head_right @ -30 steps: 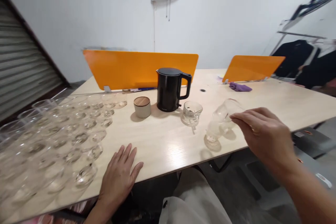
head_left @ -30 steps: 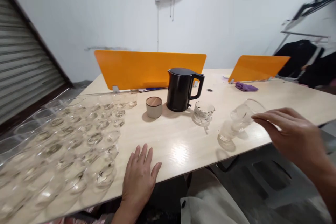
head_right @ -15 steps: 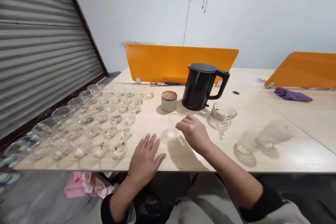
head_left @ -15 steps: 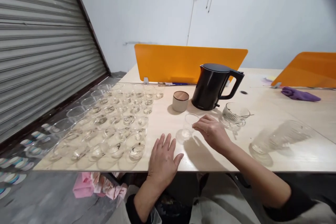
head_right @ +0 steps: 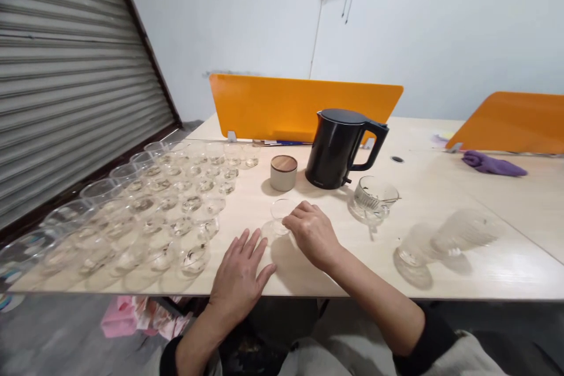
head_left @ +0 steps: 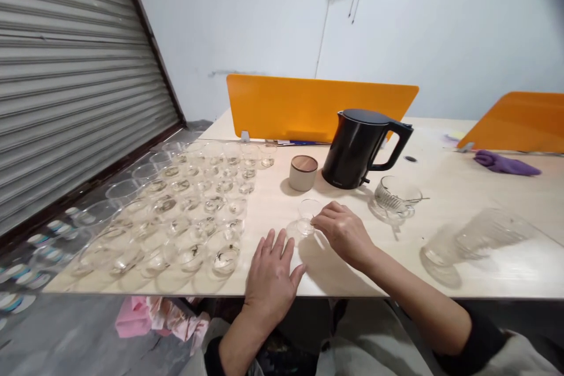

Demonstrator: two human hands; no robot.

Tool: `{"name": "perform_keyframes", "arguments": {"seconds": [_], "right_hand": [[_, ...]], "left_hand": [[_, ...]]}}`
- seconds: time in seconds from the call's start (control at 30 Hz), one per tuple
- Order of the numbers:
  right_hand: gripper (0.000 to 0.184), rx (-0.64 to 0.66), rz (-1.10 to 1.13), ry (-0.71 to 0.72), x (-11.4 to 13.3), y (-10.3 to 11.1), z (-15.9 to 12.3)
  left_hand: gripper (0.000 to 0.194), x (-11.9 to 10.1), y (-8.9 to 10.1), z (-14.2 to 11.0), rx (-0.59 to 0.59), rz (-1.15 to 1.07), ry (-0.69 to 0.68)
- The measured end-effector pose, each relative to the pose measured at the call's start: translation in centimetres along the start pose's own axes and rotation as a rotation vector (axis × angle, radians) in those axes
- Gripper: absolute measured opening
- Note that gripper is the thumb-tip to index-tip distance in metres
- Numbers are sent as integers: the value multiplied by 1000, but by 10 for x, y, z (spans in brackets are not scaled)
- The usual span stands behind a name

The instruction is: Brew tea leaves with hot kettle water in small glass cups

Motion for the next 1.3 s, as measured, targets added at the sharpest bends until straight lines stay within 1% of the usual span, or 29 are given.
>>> {"name": "perform_keyframes", "arguments": {"seconds": [0.17, 0.3, 0.4, 0.47, 0.53, 0.6, 0.7, 0.8, 0.9, 1.0, 1.13, 1.23, 1.3], "right_hand": [[16, 24, -22, -7, 2, 1, 3], [8, 19, 17, -4, 3, 4, 1], [24, -19, 66, -1, 2, 15, -3], [33, -76, 111, -29, -2, 26, -5], [37, -154, 149, -103, -11, 34, -4], [43, -222, 183, -205, -23, 36, -1], [60, -245, 268, -354, -47, 24, 12], [82, -210, 392, -484, -72, 2, 35], [94, -169, 456, -576, -93, -20, 62], [103, -128, 457, -604, -107, -39, 88], [110, -88, 476, -586, -115, -59, 115], [109, -89, 461, -605, -117, -69, 126], [105, -119, 438, -616, -117, -74, 129]], "left_hand": [[47, 1, -6, -2, -61, 20, -39], [48, 4, -15, -4, -100, 20, -62], [49, 5, -16, -5, -96, 17, -64], [50, 5, -14, -5, -73, 19, -64], [50, 4, -11, -5, -48, 28, -64], [49, 3, -8, -5, -32, 38, -63], [48, 3, -7, -5, -30, 41, -64], [48, 2, -8, -5, -42, 44, -64], [48, 1, -9, -5, -51, 44, -43], [49, 0, -9, -3, -55, 22, -14], [52, -1, -8, -1, -48, 16, 4], [53, -1, -8, 0, -41, 12, 10], [53, -1, -9, 0, -43, 3, 14]]}}
Point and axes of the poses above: each hand's wrist, its own z-axis towards the middle knuckle, its own y-axis out of the back of the hand, x = y × z, the point moved 1 cm from there along z, towards the middle knuckle, and after that the axes turned 3 degrees about z, right-handed, at the moved point
